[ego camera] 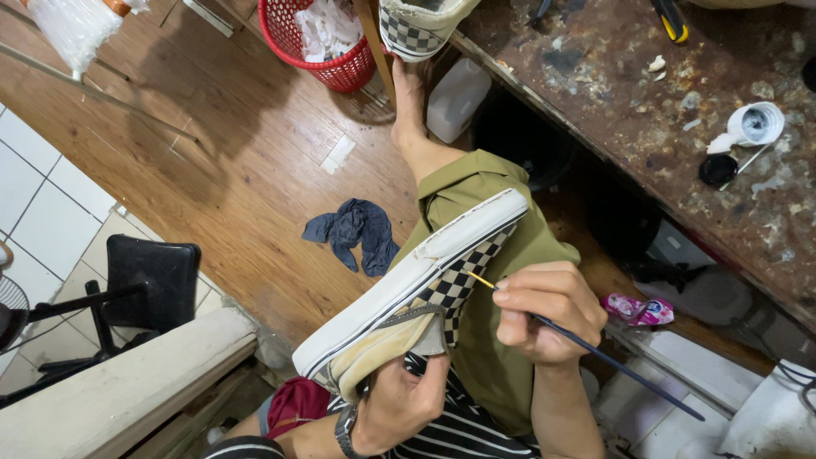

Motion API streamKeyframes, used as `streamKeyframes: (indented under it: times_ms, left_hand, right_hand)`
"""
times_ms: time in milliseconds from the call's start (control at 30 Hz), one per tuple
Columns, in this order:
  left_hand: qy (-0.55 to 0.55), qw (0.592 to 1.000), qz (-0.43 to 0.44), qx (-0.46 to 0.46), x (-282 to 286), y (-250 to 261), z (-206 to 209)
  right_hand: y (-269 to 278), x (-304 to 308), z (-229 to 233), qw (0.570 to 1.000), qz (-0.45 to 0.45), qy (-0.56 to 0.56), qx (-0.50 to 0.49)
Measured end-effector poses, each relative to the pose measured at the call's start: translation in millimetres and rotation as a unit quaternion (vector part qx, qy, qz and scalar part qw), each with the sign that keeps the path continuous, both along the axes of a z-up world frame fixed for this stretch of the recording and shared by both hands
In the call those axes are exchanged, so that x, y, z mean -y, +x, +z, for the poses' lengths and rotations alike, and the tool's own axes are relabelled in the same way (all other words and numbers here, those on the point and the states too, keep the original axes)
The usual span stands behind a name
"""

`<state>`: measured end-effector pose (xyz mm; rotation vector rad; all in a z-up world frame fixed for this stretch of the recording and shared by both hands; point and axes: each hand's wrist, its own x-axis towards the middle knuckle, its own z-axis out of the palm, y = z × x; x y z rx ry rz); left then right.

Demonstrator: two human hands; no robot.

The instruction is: The person paints the white rubber sole of a checkered slip-on shoe using a small brush. They periodically use a heat gun to dry the paint and rotate the shoe to access different angles.

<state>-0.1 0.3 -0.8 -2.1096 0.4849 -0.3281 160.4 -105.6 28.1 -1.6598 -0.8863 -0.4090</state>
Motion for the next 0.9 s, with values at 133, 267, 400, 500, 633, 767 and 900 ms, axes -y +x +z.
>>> streamKeyframes:
  times_ms: [133,267,400,500,633,767,900]
  left_hand:
    - [0.019,1.000,-0.012,-0.003,1,0,2]
    - [0.071,0.997,-0.026,0.003,0,-2,1]
    - [-0.073,0.997,0.020,0.002,1,0,-1]
    - [0.069,0.997,-0.028,-0.007,0,-2,-1]
    - [0.040,0.999,-0.026,-0.018,0,0,7]
    - [0.048,0.998,-0.034,-0.015,-2,-1,5]
    - [0.017,0.999,-0.023,-0.017,0,0,7]
  right_hand:
    - [-1,1,-4,1.000,-0.018,0.000,-0.011]
    - [0,1,-5,1.000,-0.015,0.010,-0.003]
    - [-1,1,-4,1.000,-0.023,0.000,-0.010]
    - [-1,2,-3,1.000,-0.016,-0.001,-0.012]
    - [-1,1,-4,1.000,-0.023,-0.001,-0.013]
    - [-1,0,-3,0.999,-0.031,0.005,-0.009]
    - [-1,0,-4,0.999,-0.030,0.009,-0.008]
